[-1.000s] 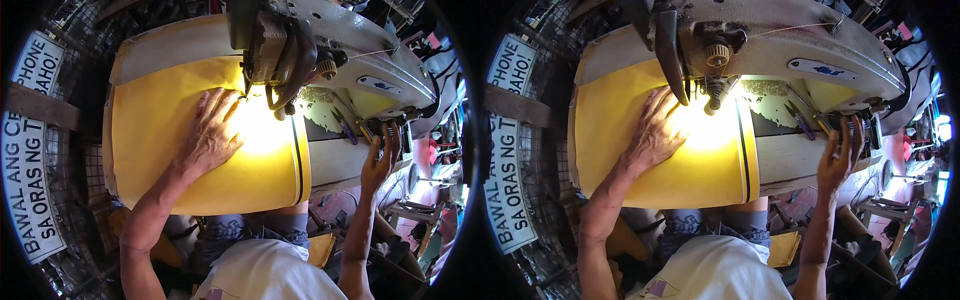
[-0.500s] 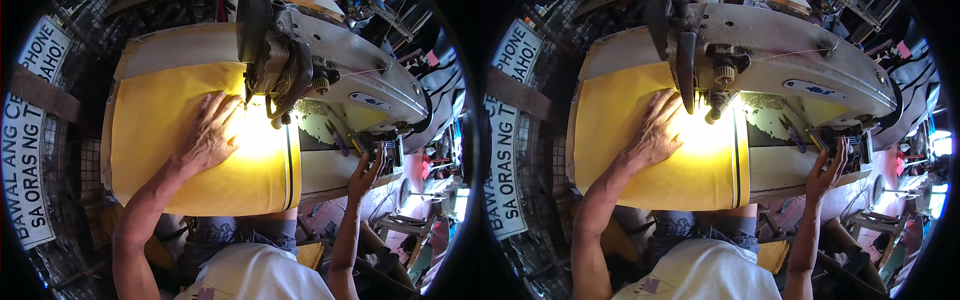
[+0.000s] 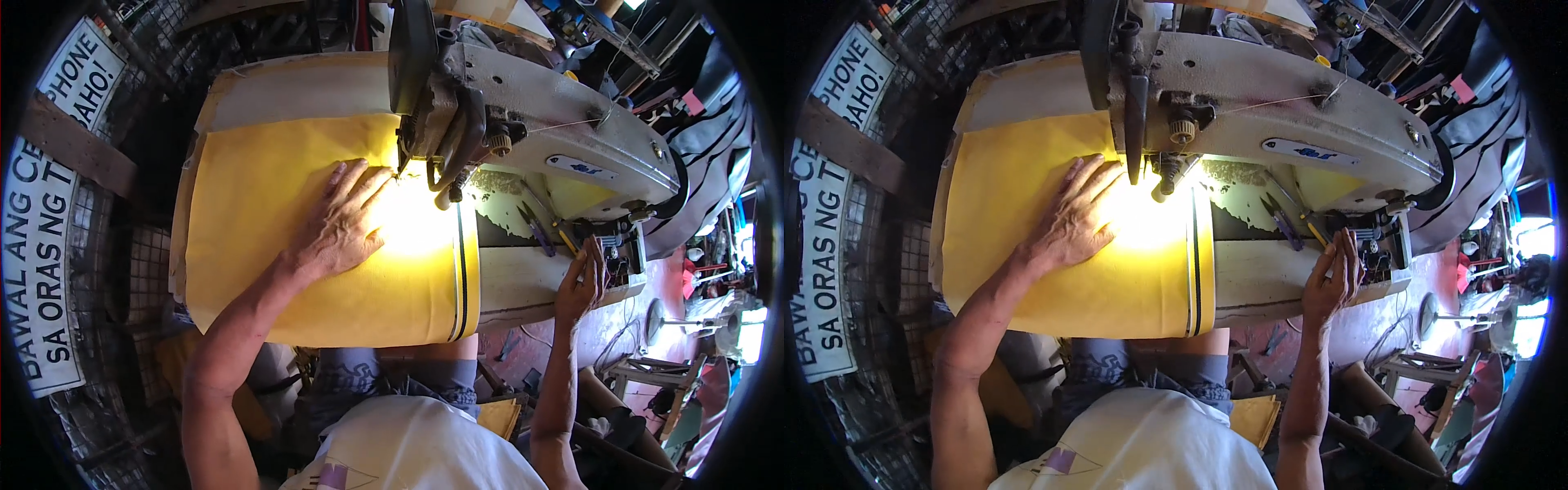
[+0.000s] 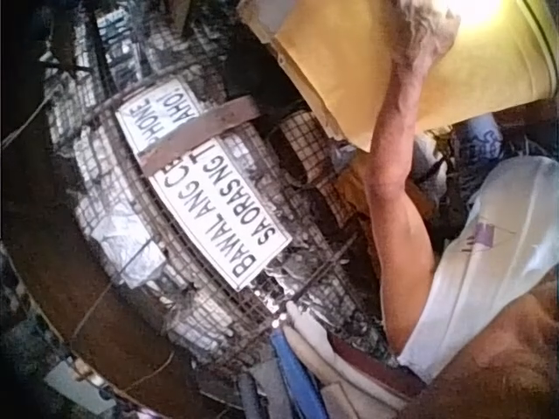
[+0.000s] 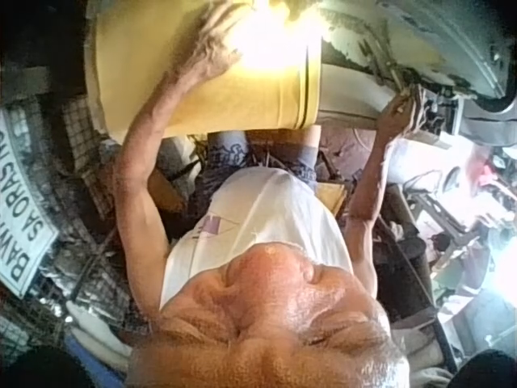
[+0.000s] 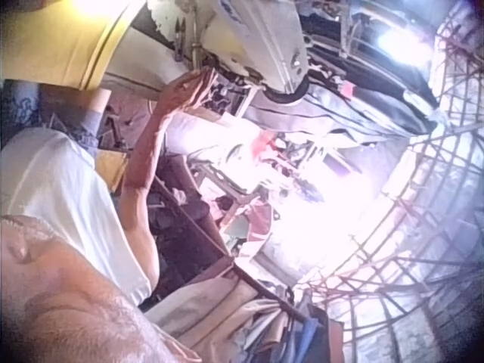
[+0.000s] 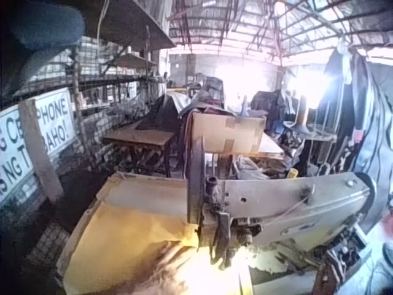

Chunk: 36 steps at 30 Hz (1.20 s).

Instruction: Sewing handles onto a yellow tote bag using a sewing machine.

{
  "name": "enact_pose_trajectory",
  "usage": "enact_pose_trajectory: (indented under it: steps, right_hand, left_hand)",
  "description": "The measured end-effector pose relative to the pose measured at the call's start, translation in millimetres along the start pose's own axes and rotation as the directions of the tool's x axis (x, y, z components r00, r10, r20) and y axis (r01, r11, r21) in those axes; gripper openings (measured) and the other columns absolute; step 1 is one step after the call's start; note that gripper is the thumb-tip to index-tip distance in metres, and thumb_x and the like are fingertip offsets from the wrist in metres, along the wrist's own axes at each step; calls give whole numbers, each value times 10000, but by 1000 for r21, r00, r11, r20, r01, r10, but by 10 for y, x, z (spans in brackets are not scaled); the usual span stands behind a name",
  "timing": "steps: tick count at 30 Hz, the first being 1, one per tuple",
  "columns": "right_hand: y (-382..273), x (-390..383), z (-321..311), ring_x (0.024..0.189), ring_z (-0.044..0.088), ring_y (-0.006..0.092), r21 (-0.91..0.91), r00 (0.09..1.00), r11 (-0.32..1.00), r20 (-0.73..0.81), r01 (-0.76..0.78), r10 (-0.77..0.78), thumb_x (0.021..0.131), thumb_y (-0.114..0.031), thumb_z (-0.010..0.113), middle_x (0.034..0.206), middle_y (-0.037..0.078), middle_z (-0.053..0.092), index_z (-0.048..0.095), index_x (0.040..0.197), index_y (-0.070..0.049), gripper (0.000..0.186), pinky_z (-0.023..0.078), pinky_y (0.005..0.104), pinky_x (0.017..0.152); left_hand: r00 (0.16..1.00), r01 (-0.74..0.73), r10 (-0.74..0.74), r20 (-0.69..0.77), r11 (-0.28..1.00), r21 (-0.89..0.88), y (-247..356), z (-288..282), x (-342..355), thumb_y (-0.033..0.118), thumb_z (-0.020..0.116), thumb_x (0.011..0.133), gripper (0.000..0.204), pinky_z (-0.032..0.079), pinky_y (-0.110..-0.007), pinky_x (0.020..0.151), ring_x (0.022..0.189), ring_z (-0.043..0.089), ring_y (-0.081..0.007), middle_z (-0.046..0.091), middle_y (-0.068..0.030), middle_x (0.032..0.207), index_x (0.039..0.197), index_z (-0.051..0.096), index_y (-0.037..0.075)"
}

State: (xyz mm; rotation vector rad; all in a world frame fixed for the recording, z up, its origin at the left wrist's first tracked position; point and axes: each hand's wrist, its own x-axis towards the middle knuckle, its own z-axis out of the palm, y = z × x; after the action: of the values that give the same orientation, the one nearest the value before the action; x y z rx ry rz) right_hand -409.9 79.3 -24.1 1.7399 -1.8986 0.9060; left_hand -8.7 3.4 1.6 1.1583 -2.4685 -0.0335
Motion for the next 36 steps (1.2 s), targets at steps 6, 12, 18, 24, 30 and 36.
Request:
enact_pose_trajectory:
  steps: [6,12,18,24,30,36]
  right_hand:
    - [-204,207,-126,1308,504,334,18,994,996,-71,83,-82,973,-72,577,1416,178,525,549,1356,-11,389,398,437,1055]
    - [-1162,483,-278,777,638,200,354,970,904,-51,240,-238,881,-12,697,988,100,664,669,1143,-47,266,523,314,692]
    - [-2082,555,-24,630,586,292,451,993,891,60,63,-100,859,-213,751,758,100,573,624,867,-55,203,467,389,567]
    - [-2163,556,-87,629,586,285,409,993,911,70,54,-91,870,-209,741,722,96,575,627,863,-60,187,460,390,564]
    - [-2141,619,-196,601,585,279,407,981,905,92,119,-170,862,-211,755,716,99,577,628,861,-49,207,464,393,535]
    - [-1120,1138,-767,693,593,87,291,1000,957,29,-20,12,942,-256,693,859,17,699,689,1216,-140,298,498,277,680]
  left_hand:
    - [1000,-4,3,-27,1000,-28,11,-37,24,257,625,829,576,304,-533,1143,1334,381,-356,470,-155,1370,1323,504,-12]
    - [1000,25,-24,11,998,-55,15,-35,17,245,637,828,590,272,-535,1169,1359,370,-368,468,-178,1385,1335,488,-18]
    - [998,63,-61,26,992,-113,23,-70,1,225,654,822,608,234,-524,1199,1394,357,-372,454,-196,1423,1351,475,-16]
    - [993,120,-120,10,985,-126,-5,12,-26,203,690,793,676,235,-489,1210,1403,361,-341,447,-183,1444,1393,452,0]
    - [992,126,-126,4,980,-152,-84,46,-12,202,681,803,672,234,-474,1213,1405,362,-334,453,-181,1449,1398,452,-8]
    - [997,72,-72,17,997,-26,-126,65,-37,235,631,838,614,238,-475,1207,1404,354,-349,459,-162,1450,1384,479,-2]
